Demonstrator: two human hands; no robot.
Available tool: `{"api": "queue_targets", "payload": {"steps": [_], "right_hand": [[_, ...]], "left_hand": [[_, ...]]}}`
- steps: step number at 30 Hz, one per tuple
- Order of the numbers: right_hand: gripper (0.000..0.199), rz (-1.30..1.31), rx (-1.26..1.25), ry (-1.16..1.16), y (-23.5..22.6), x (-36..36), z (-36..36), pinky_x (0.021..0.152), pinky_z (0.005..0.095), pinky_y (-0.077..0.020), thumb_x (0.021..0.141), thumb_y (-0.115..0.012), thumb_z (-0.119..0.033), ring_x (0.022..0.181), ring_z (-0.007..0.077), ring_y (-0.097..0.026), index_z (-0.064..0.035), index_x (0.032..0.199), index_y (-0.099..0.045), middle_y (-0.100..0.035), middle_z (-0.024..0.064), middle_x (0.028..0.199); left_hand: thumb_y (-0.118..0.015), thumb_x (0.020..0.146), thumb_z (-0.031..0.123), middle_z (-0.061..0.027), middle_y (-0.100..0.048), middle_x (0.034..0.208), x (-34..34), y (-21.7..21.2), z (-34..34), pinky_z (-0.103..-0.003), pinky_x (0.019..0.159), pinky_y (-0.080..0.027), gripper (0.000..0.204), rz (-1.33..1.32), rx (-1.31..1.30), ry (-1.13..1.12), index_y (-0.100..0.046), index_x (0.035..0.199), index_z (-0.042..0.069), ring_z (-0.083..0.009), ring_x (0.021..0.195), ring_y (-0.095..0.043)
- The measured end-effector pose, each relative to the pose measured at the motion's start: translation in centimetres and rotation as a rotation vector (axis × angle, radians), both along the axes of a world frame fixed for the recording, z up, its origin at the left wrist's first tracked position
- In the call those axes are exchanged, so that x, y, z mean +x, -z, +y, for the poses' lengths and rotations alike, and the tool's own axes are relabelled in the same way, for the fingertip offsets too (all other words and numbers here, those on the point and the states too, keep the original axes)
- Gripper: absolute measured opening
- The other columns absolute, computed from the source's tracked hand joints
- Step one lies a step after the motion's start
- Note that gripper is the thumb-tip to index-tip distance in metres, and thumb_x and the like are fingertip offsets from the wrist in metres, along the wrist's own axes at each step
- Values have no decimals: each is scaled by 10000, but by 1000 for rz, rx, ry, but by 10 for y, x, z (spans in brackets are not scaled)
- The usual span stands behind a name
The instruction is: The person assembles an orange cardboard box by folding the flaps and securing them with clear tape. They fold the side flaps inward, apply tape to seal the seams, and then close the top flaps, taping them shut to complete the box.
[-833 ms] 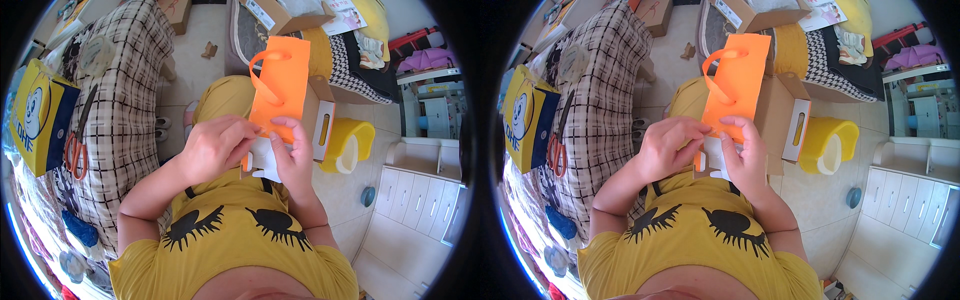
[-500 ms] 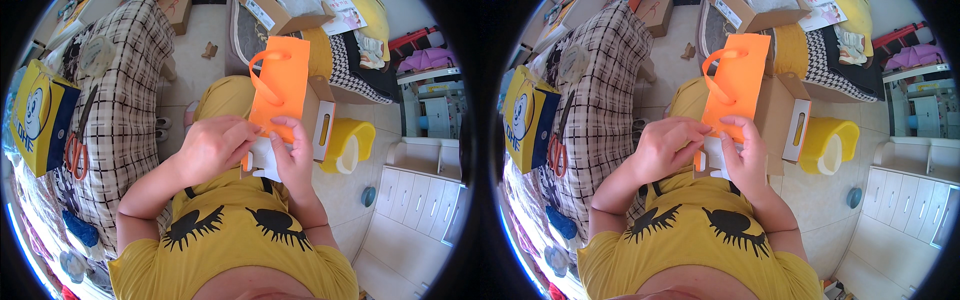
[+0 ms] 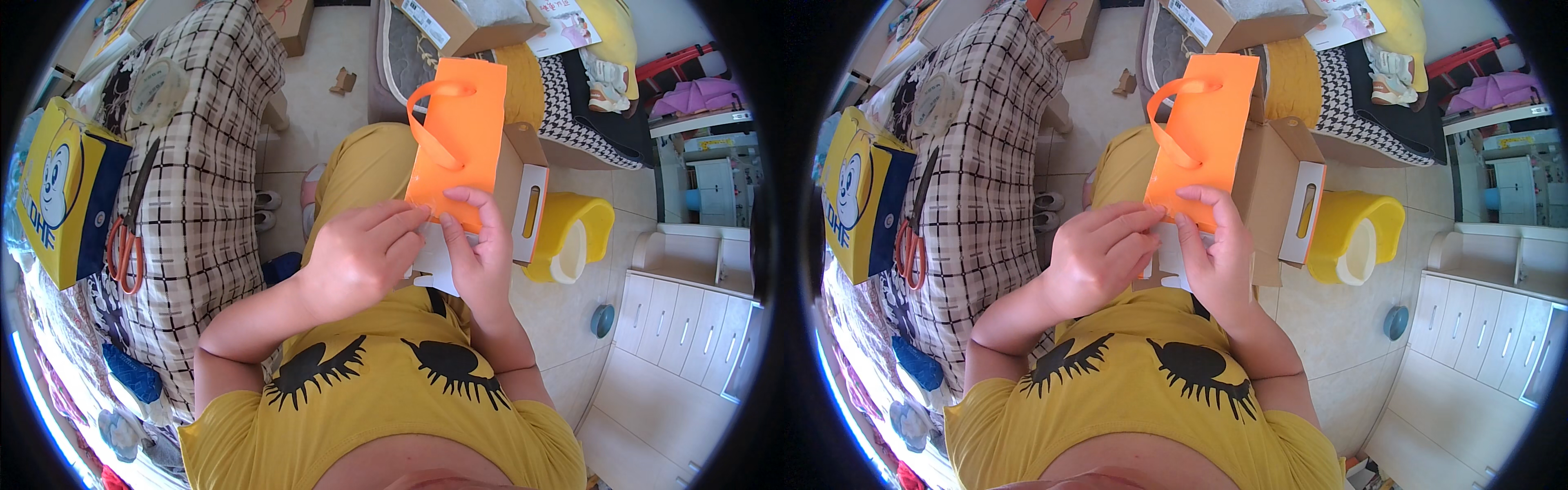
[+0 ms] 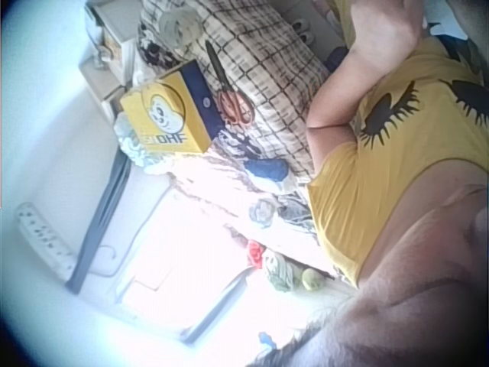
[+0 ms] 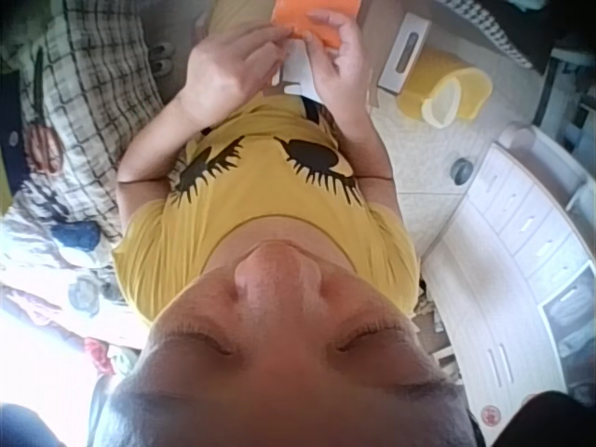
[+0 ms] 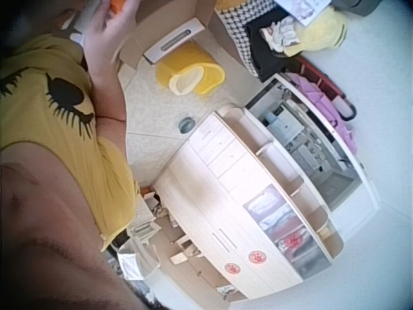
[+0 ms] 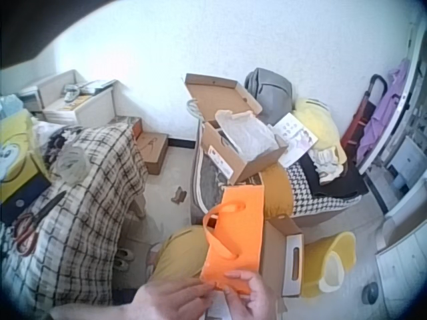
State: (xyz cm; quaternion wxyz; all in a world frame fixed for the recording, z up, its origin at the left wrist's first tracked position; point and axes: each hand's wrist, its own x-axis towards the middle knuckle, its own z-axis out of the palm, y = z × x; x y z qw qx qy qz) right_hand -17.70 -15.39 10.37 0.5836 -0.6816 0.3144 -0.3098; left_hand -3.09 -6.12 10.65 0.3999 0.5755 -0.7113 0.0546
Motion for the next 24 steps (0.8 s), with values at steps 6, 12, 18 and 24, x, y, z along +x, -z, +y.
{"api": "queue_targets", "payload": {"steps": [6, 12, 18, 24], "right_hand": [[245, 4, -3, 1, 0, 0, 0, 800, 254, -483, 878, -561, 51, 939, 133, -579, 27, 1120, -537, -598, 93, 1090], [330, 28, -103, -24, 3, -1, -3, 864, 276, -466, 798, -618, 72, 974, 159, -593, 17, 1116, -548, -611, 93, 1086], [331, 57, -103, 10, 7, 1, -3, 863, 278, -468, 794, -638, 69, 998, 162, -598, 11, 1109, -554, -630, 98, 1070], [318, 39, -112, 8, 2, 2, -2, 848, 269, -479, 809, -631, 79, 981, 147, -602, 12, 1110, -552, -627, 95, 1068]], "left_hand": [[-724, 665, -4, -134, -667, 950, -2, 3, 0, -347, 645, -563, 171, 43, -7, -19, -590, 771, 7, -291, 814, -672], [-723, 673, -8, -140, -671, 944, -3, 1, 0, -342, 645, -558, 168, 126, 8, -26, -577, 756, 4, -296, 796, -675], [-715, 674, -18, -145, -677, 937, -3, 2, 0, -349, 663, -560, 164, 169, 19, -28, -575, 756, 5, -302, 800, -679], [-718, 675, -12, -147, -676, 961, -3, 3, 1, -351, 677, -566, 164, 110, 22, -30, -578, 760, 3, -302, 831, -679]]}}
